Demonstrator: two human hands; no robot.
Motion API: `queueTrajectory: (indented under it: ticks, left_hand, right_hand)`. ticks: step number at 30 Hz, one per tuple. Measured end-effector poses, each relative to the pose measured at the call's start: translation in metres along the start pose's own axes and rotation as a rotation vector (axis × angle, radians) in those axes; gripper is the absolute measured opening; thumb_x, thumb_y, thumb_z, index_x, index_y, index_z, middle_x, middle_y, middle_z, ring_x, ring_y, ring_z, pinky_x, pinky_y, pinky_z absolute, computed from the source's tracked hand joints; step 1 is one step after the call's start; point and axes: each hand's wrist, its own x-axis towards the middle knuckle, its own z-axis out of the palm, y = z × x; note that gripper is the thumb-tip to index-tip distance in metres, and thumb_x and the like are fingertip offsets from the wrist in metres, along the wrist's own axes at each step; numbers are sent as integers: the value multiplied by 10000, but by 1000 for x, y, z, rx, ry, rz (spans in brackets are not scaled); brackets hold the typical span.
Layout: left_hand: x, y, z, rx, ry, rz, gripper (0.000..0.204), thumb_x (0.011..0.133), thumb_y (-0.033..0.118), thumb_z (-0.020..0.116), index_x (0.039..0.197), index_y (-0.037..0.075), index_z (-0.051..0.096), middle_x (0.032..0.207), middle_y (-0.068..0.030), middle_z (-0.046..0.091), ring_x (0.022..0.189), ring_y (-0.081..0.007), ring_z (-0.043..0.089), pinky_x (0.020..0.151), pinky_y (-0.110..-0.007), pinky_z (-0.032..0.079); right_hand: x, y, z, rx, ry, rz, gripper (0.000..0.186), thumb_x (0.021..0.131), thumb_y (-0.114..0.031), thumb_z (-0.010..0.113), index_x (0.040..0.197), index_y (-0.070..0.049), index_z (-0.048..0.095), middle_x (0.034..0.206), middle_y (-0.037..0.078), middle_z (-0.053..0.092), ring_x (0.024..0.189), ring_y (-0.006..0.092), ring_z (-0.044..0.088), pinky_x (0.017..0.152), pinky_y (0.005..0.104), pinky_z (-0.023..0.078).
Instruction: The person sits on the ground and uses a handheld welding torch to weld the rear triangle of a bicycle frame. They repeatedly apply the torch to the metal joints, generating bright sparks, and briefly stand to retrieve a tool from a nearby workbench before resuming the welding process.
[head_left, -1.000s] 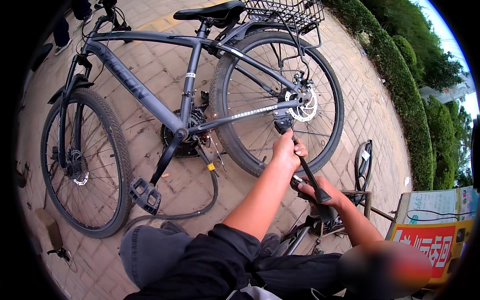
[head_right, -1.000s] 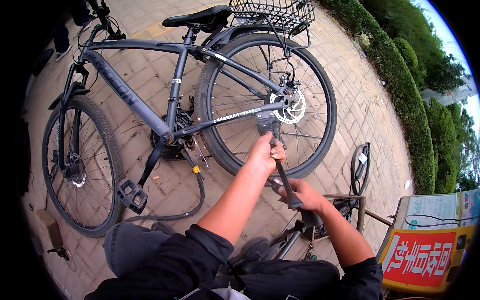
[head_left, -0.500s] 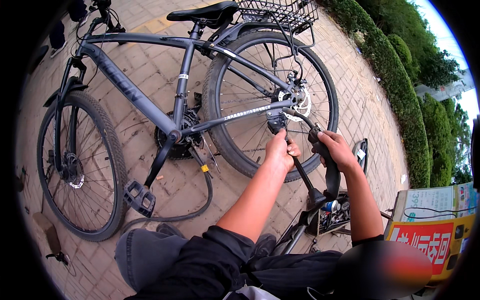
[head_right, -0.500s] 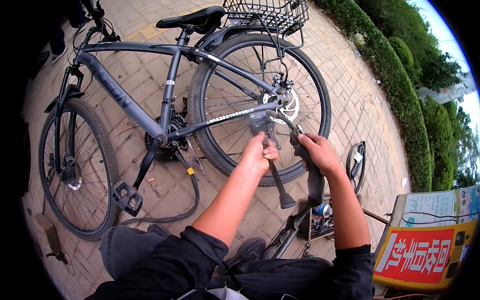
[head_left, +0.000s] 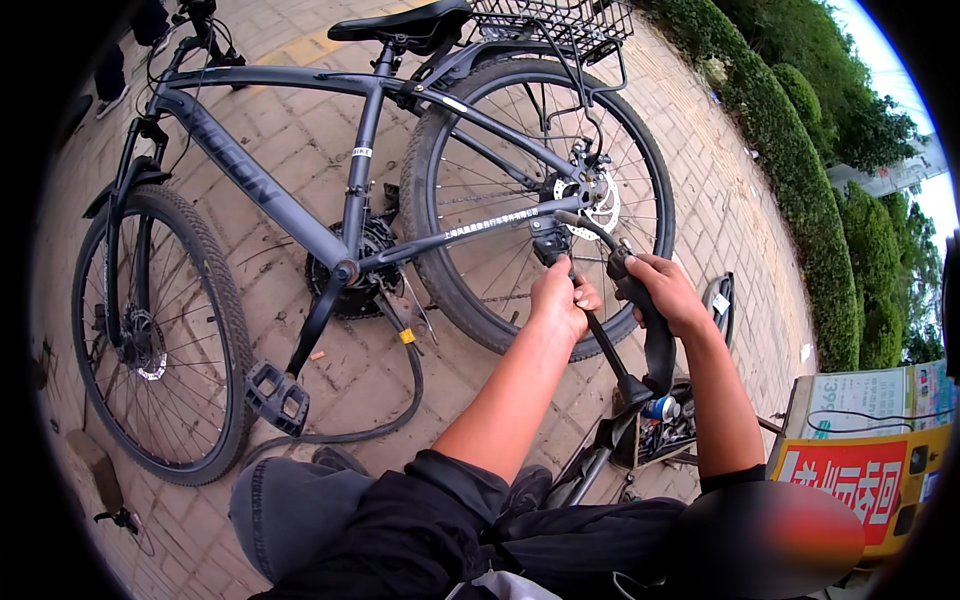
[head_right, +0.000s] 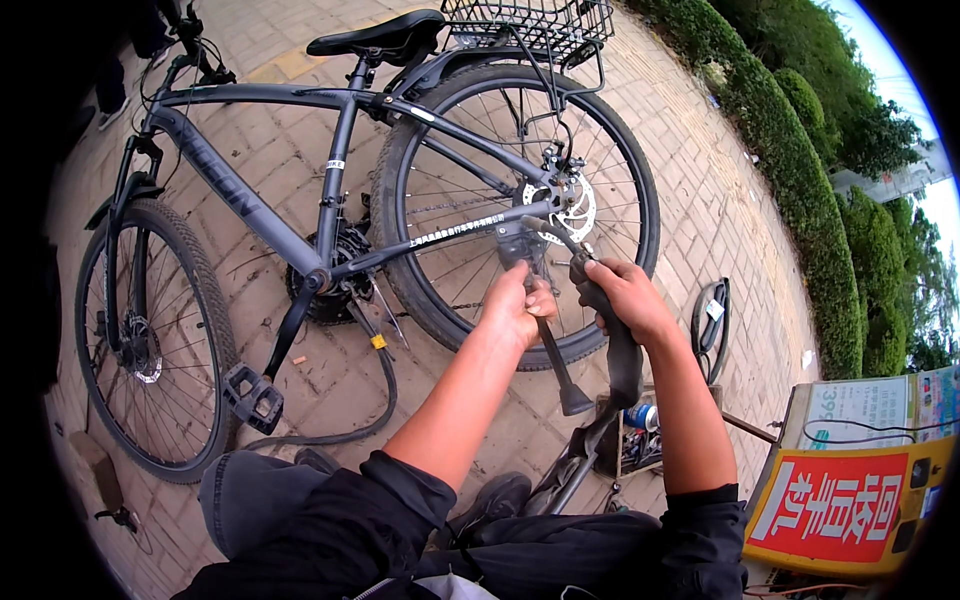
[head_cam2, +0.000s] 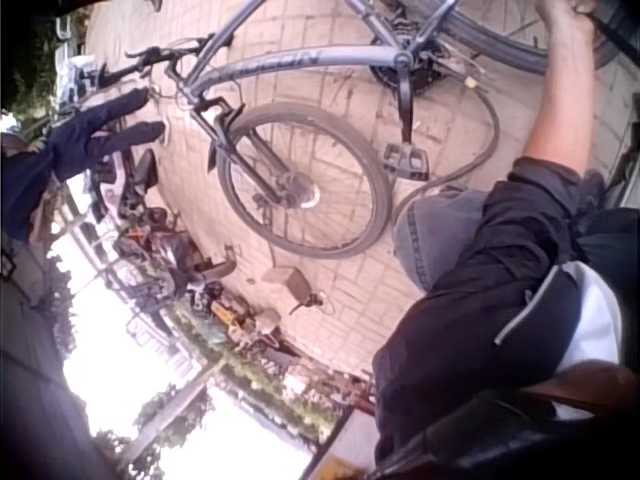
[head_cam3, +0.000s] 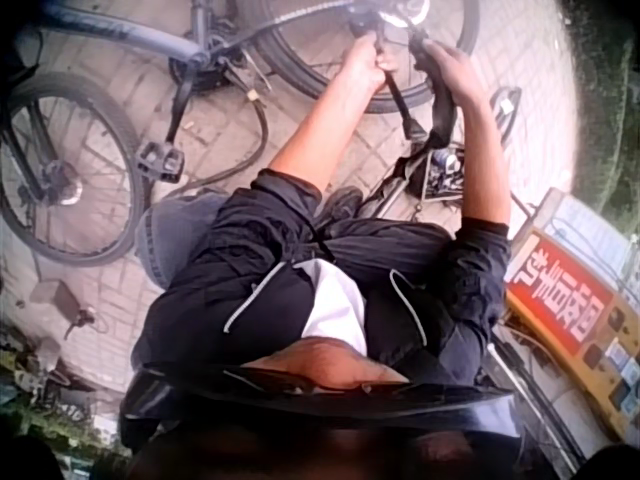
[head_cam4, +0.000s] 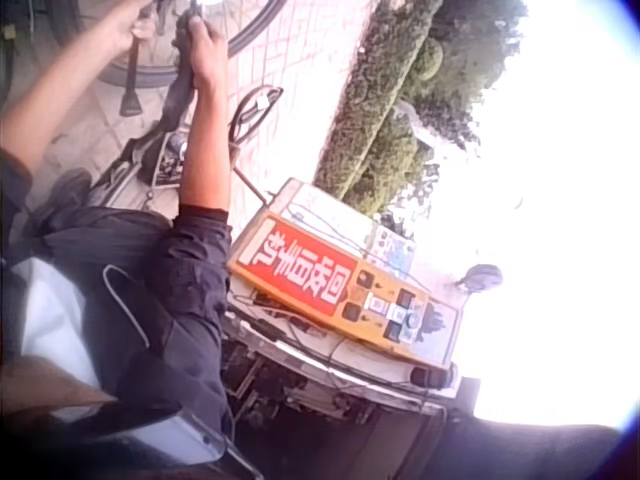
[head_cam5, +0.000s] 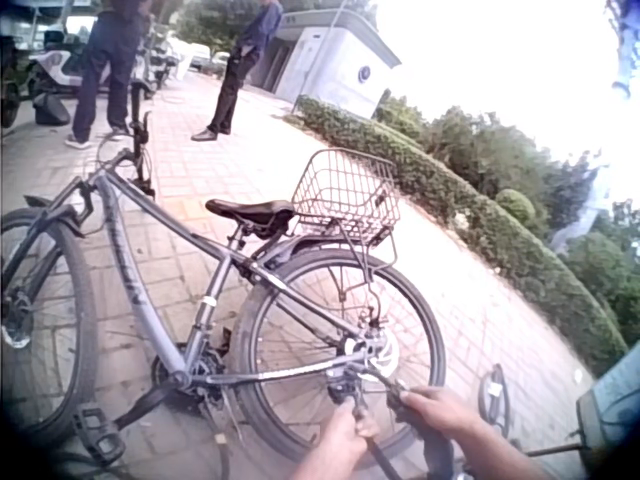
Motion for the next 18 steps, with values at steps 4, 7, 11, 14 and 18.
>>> queueTrajectory:
  ticks: [4, 7, 11, 14, 18]
  left_hand:
    - [-7, -2, 2, 29, 31, 20, 263, 983, 288, 477, 881, 59, 397, 710, -50, 412, 435, -101, 324, 378, -264, 259]
    - [-6, 1, 1, 39, 42, 27, 260, 984, 290, 475, 896, 58, 400, 712, -52, 416, 438, -100, 328, 376, -261, 261]
    - [-8, -1, 2, 81, 25, 37, 251, 988, 289, 467, 909, 61, 398, 718, -51, 417, 440, -97, 328, 375, -255, 259]
    - [-9, -2, 5, 72, 44, 38, 248, 990, 285, 462, 899, 62, 404, 711, -48, 414, 435, -95, 321, 374, -253, 257]
    - [-8, -1, 4, 50, 38, 32, 252, 987, 284, 467, 887, 60, 408, 702, -46, 410, 429, -96, 316, 375, -255, 255]
  right_hand:
    - [5, 1, -2, -6, -25, 13, 337, 938, -314, 533, 1029, 2, 609, 720, 67, 626, 434, 104, 502, 391, 247, 414]
    - [6, -3, 0, -12, -42, 16, 343, 936, -314, 535, 1040, 5, 609, 721, 69, 626, 435, 108, 503, 391, 248, 414]
    - [5, -7, -1, -34, -36, 15, 351, 936, -313, 535, 1054, 9, 607, 722, 70, 625, 440, 109, 505, 391, 249, 414]
    - [5, -7, -1, -33, -32, 18, 355, 936, -314, 536, 1062, 10, 607, 726, 69, 625, 447, 107, 505, 396, 251, 416]
    - [3, -8, 0, -29, -35, 29, 359, 935, -311, 537, 1067, 16, 604, 732, 73, 625, 454, 104, 505, 402, 245, 418]
